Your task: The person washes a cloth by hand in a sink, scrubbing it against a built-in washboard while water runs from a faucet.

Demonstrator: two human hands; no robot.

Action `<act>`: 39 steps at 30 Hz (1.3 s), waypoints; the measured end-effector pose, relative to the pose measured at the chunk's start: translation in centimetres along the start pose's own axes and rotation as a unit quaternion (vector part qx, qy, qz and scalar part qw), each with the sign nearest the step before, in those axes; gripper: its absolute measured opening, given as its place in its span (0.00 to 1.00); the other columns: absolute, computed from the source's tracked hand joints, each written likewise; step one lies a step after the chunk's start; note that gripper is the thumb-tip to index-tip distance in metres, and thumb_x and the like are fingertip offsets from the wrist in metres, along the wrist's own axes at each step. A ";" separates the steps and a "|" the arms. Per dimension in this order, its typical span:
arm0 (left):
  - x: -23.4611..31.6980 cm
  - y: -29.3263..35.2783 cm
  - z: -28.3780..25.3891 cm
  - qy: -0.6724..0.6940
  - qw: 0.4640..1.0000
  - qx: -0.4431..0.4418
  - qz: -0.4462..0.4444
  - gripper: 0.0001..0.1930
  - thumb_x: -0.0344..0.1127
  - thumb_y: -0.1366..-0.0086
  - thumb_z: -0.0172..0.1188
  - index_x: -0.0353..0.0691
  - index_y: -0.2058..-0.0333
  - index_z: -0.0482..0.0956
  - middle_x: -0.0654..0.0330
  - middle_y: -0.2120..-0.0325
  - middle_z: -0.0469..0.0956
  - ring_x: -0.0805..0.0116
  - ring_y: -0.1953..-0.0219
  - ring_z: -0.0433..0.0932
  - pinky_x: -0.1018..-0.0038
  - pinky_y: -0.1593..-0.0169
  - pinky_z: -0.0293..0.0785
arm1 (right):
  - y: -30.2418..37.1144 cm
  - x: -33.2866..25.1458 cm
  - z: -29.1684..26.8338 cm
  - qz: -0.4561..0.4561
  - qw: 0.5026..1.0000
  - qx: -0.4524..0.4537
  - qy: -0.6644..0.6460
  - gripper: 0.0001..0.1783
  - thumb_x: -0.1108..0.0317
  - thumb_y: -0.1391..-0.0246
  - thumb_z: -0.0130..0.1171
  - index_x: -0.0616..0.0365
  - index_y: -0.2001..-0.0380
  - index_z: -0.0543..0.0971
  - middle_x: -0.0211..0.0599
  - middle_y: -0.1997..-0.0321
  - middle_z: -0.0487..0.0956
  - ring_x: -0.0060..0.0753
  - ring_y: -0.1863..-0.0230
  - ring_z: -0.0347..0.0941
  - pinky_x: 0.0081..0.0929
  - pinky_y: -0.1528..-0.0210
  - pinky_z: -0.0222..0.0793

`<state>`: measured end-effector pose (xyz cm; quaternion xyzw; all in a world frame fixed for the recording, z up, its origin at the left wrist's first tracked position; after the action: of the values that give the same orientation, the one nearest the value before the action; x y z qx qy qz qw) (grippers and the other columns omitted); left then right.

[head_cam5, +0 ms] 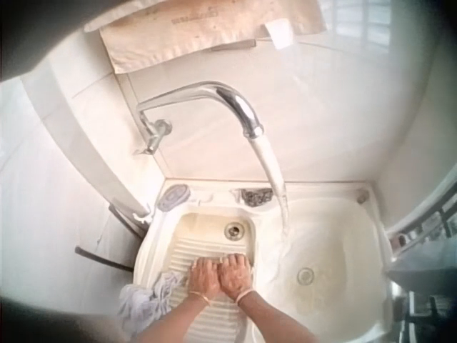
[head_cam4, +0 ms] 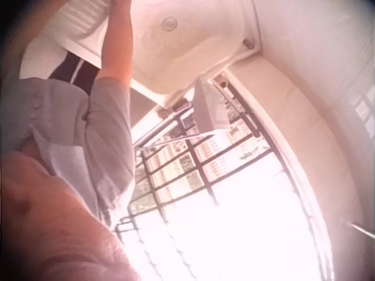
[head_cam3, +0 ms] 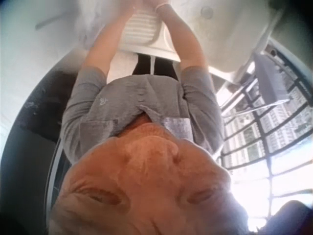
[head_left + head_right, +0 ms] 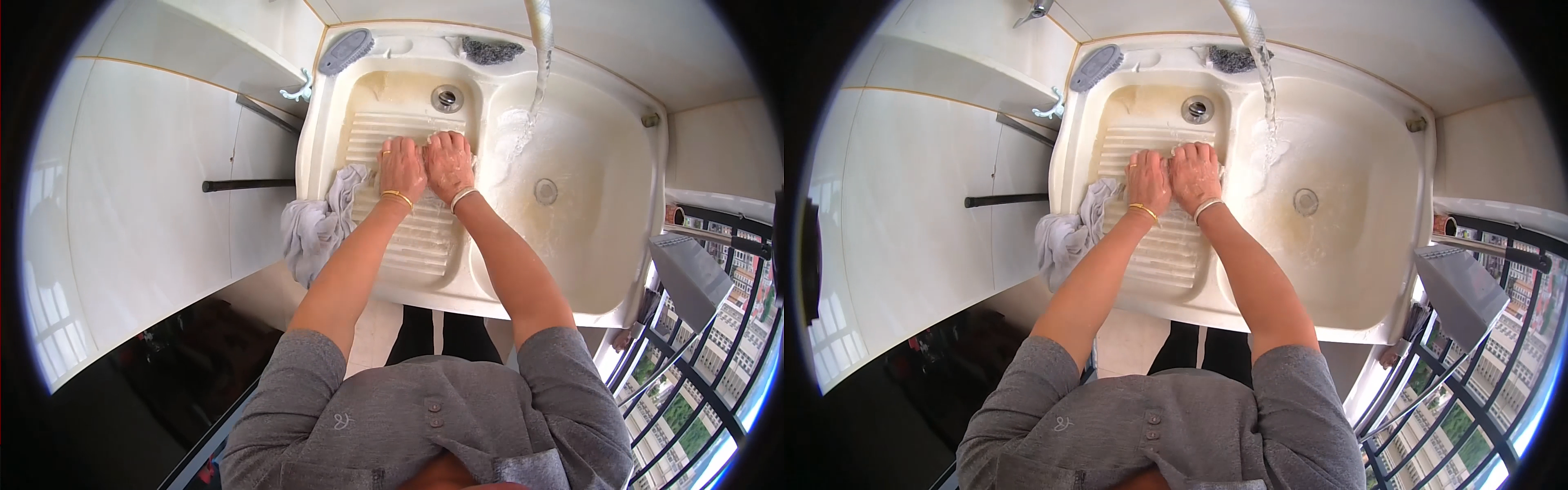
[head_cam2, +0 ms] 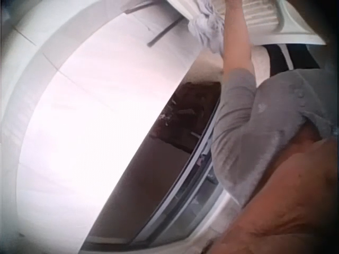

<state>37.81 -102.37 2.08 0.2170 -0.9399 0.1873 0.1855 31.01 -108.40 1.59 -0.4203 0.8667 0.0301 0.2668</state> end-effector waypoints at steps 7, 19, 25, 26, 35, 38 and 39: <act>0.7 5.7 -1.7 0.054 0.998 0.010 -0.007 0.12 0.40 0.31 0.48 0.39 0.58 0.72 0.54 0.51 0.70 0.51 0.47 0.65 0.55 0.44 0.59 | 6.7 -1.2 -2.2 0.048 0.994 0.088 -0.039 0.10 0.68 0.45 0.55 0.58 0.59 0.73 0.42 0.48 0.70 0.58 0.36 0.57 0.64 0.36 0.49; 0.7 4.7 -0.4 -0.020 0.999 -0.001 -0.027 0.09 0.39 0.32 0.49 0.42 0.61 0.75 0.54 0.50 0.69 0.51 0.48 0.65 0.56 0.44 0.58 | 5.9 0.1 -1.2 0.089 0.994 0.056 -0.031 0.12 0.65 0.45 0.55 0.58 0.59 0.75 0.46 0.47 0.69 0.63 0.33 0.53 0.65 0.32 0.45; 2.2 4.6 -0.2 0.073 0.997 -0.022 0.031 0.10 0.37 0.32 0.46 0.37 0.65 0.72 0.50 0.59 0.71 0.49 0.54 0.66 0.55 0.47 0.60 | 5.2 -1.0 0.6 -0.056 0.995 -0.078 -0.016 0.13 0.66 0.45 0.52 0.63 0.61 0.73 0.48 0.52 0.71 0.61 0.37 0.59 0.60 0.32 0.48; 1.1 1.1 0.1 0.043 0.999 0.018 0.005 0.08 0.35 0.34 0.47 0.37 0.66 0.72 0.50 0.60 0.70 0.47 0.56 0.66 0.54 0.48 0.60 | 1.7 0.0 0.1 -0.037 0.998 -0.048 -0.025 0.13 0.65 0.44 0.51 0.63 0.61 0.74 0.48 0.52 0.71 0.60 0.38 0.59 0.60 0.32 0.48; 2.8 11.8 -1.8 0.139 0.990 -0.022 0.011 0.08 0.34 0.35 0.48 0.39 0.64 0.74 0.53 0.55 0.71 0.50 0.50 0.65 0.54 0.42 0.56 | 12.3 -3.5 -1.4 -0.028 0.998 0.013 -0.062 0.10 0.65 0.46 0.55 0.59 0.64 0.77 0.46 0.52 0.70 0.56 0.38 0.59 0.59 0.31 0.47; 2.2 4.8 0.0 0.098 0.994 -0.023 0.043 0.05 0.33 0.39 0.49 0.39 0.68 0.71 0.51 0.64 0.70 0.48 0.57 0.67 0.57 0.49 0.60 | 5.3 -0.9 0.3 -0.041 0.994 -0.094 0.030 0.12 0.64 0.45 0.50 0.60 0.64 0.76 0.49 0.55 0.71 0.51 0.43 0.63 0.51 0.30 0.48; 0.9 1.9 0.8 0.070 0.997 0.008 0.014 0.05 0.33 0.40 0.50 0.38 0.69 0.72 0.51 0.65 0.69 0.48 0.57 0.67 0.57 0.50 0.60 | 2.4 -0.2 -0.2 -0.041 0.997 -0.041 0.057 0.12 0.63 0.45 0.50 0.61 0.66 0.76 0.48 0.55 0.72 0.49 0.44 0.64 0.49 0.30 0.48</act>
<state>35.92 -101.39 1.27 0.1915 -0.9261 0.2119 0.2465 29.26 -106.78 1.48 -0.4675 0.8604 0.0308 0.2006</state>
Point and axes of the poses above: each hand's wrist, its own y-axis away from the middle knuckle, its own z-axis out of the palm, x = y × z, the point moved 10 cm from there along -y, towards the middle knuckle
